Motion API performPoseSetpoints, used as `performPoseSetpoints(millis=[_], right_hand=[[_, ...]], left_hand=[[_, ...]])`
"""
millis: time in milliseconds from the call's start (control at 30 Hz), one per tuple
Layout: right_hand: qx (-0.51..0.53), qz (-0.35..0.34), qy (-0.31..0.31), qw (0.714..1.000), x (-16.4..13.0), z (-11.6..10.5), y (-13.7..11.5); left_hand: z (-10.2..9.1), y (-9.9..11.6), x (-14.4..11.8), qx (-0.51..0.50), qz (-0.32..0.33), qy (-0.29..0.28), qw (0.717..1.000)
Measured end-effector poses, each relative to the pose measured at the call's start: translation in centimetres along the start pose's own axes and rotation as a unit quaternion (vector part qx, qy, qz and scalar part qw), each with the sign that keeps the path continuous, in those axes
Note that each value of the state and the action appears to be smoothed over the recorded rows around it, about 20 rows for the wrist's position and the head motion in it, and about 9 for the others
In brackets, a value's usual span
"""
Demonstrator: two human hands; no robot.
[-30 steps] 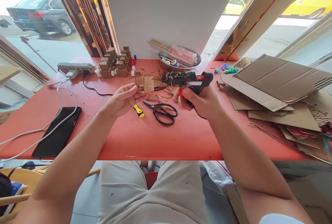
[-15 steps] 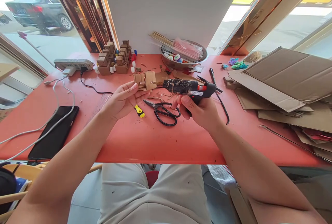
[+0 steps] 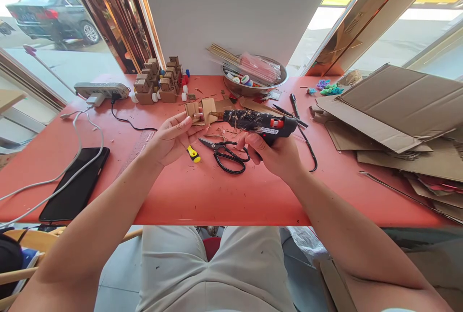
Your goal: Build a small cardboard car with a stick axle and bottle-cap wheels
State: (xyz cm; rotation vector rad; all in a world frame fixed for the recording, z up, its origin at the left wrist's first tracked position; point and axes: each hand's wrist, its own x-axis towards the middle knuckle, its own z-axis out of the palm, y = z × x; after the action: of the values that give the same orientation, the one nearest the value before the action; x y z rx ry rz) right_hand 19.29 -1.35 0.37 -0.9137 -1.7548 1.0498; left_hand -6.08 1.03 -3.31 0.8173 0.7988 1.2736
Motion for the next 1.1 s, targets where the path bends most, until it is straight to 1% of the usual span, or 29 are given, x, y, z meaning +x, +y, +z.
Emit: performPoseSetpoints(millis=[167, 367, 500, 667, 933, 1100], right_hand=[[-0.009, 0.002, 0.0, 1.0, 0.03, -0.02, -0.08], [-0.019, -0.001, -0.003, 1.0, 0.05, -0.04, -0.01], [-0.021, -0.002, 0.003, 1.0, 0.07, -0.07, 0.16], [-0.018, -0.006, -0.01, 1.0, 0.01, -0.04, -0.02], [-0.017, -0.015, -0.008, 1.0, -0.01, 0.12, 0.38], [-0.019, 0.003, -0.006, 1.0, -0.02, 0.18, -0.03]], left_hand=[[-0.04, -0.04, 0.09, -0.006, 0.009, 0.014, 1.0], [0.13, 0.02, 0.06, -0.011, 0.002, 0.024, 1.0], [0.24, 0.08, 0.01, -0.019, 0.001, 0.021, 1.0], [0.27, 0.13, -0.02, -0.013, -0.001, 0.019, 1.0], [0.48, 0.24, -0.17, -0.003, -0.005, 0.006, 1.0], [0.34, 0.16, -0.11, -0.003, 0.004, 0.013, 1.0]])
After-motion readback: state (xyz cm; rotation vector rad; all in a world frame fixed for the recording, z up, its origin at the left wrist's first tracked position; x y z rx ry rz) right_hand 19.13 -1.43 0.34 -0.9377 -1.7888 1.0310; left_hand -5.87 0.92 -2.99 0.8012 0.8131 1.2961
